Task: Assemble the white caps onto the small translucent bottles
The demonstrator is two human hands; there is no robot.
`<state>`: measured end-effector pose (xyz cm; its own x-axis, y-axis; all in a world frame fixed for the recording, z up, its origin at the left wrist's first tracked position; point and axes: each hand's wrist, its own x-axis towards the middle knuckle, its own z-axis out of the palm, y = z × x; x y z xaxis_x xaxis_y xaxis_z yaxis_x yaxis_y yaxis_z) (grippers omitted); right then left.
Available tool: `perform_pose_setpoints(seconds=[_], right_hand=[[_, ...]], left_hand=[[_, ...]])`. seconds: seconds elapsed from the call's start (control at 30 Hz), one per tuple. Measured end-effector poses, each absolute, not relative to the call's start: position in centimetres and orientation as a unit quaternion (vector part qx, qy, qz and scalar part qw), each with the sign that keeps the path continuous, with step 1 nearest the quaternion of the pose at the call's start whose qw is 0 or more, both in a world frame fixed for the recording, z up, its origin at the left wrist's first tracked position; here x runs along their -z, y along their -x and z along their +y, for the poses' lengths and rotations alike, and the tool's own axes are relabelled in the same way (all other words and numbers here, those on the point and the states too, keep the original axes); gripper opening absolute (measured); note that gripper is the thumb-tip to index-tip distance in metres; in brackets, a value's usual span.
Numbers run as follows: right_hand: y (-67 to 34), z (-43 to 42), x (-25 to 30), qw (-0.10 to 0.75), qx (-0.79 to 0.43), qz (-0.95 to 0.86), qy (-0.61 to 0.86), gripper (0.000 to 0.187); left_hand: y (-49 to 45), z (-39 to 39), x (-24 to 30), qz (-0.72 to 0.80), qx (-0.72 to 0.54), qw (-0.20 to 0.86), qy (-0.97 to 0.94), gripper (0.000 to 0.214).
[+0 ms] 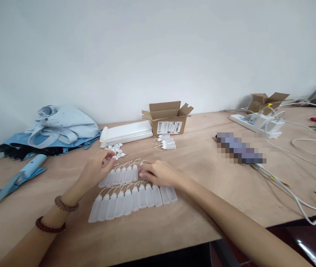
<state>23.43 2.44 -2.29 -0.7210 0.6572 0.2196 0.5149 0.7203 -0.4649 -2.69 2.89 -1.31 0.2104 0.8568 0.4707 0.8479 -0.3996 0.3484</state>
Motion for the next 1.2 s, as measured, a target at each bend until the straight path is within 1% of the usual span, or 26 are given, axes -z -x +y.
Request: perform_pose_setpoints(seconds=[0.13,0.27,0.4,0.53,0.63,0.9,1.2], right_hand=[[-23.5,2.6,2.5,0.186,-0.168,-0.906,0.341,0.026],[-23.3,2.6,2.6,0.189,-0.142,-0.905,0.352,0.024],[-23.3,2.4,2.4,0.225,-0.127,-0.895,0.364,0.018],[-23.3,2.2,2.1,0.274,-0.129,-0.887,0.349,0.018],[-23.1,1.7,2.0,0.302,-0.12,-0.888,0.325,0.019],[-22.1,0.3,1.8,0.307,-0.128,-0.897,0.292,0.015],[-22.1,0.0,1.0,0.296,-0.157,-0.908,0.252,0.02]], left_hand=[[1.8,2.4,1.1,0.552,-0.318,0.06,-0.768,0.021],[0.9,2.1,1.0,0.557,-0.342,0.166,-0.738,0.026],[0.0,1.7,1.0,0.537,-0.388,0.263,-0.701,0.029],[-0.7,1.2,0.5,0.522,-0.432,0.345,-0.65,0.031],[-1.0,0.9,0.2,0.511,-0.442,0.397,-0.621,0.032],[-1.4,0.8,0.5,0.458,-0.43,0.475,-0.616,0.03],[-1.8,0.4,0.4,0.435,-0.446,0.488,-0.611,0.031]])
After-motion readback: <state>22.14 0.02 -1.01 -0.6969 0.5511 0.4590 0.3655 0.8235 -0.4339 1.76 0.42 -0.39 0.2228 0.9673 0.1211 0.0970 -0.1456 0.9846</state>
